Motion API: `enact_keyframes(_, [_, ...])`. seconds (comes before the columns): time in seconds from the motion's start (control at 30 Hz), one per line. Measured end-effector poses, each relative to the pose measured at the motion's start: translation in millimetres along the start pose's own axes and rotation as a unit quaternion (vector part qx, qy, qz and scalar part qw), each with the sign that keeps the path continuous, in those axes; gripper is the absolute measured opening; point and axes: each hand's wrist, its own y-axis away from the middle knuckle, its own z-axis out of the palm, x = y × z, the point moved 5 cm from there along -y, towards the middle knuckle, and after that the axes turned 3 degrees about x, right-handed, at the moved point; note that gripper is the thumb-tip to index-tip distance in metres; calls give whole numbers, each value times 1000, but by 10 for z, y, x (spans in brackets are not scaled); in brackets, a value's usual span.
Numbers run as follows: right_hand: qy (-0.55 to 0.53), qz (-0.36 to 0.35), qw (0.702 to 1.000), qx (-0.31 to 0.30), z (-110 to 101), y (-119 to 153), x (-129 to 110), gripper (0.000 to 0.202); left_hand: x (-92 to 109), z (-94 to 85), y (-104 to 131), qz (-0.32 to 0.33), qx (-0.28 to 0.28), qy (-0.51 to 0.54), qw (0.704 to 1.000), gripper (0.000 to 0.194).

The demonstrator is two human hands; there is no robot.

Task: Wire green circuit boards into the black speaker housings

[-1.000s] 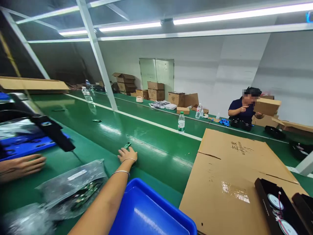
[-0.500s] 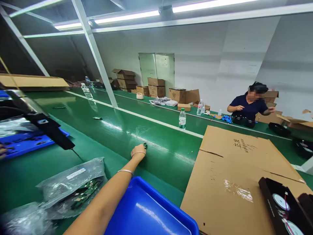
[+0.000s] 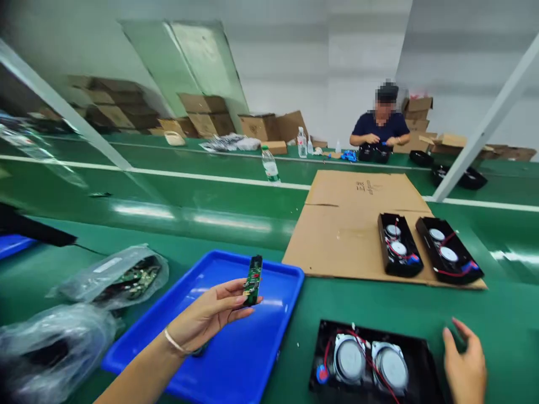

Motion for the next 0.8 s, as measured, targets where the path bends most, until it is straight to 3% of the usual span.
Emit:
enact_keyframes(0.03, [-26,24,999,7,-82,61,-72,42,-118,62,104,-8,-6,11,1000,36])
enact_keyframes(0.1, [-63,1,997,41,-255,245,-370,45,-352,173,264,-19,-9,16,1000,36])
enact_keyframes(0.17, [-61,-77,993,-66,-239,516,-774,37,-575,283,369,-25,-12,24,999,38])
enact_keyframes(0.2, [-63,-129,975,-170,-155,698,-979,33,-679,340,404,-27,-17,28,999,39])
enact_keyframes(0.27, [-75,-218,921,-314,8,1072,-1307,29,-857,454,446,-29,-30,30,999,41])
enact_keyframes(0.3, [-77,-247,900,-350,90,1220,-1419,27,-924,509,459,-28,-37,27,999,42])
enact_keyframes(0.37, [-83,-256,890,-368,255,1379,-1541,27,-1003,606,478,-15,-46,17,999,44])
enact_keyframes(0.43, [-109,-211,895,-377,420,1410,-1571,30,-1017,677,502,5,-49,12,999,50])
enact_keyframes(0.53, [-215,-90,886,-400,599,1373,-1559,31,-998,738,552,24,-57,10,998,61])
enact_keyframes(0.6, [-316,-3,860,-401,662,1357,-1561,31,-999,753,581,27,-63,5,998,62])
enact_keyframes(0.7, [-456,101,795,-386,710,1377,-1594,33,-1034,736,592,30,-52,-8,998,63])
enact_keyframes(0.8, [-529,147,753,-363,705,1381,-1638,38,-1076,697,554,38,-30,-13,999,63])
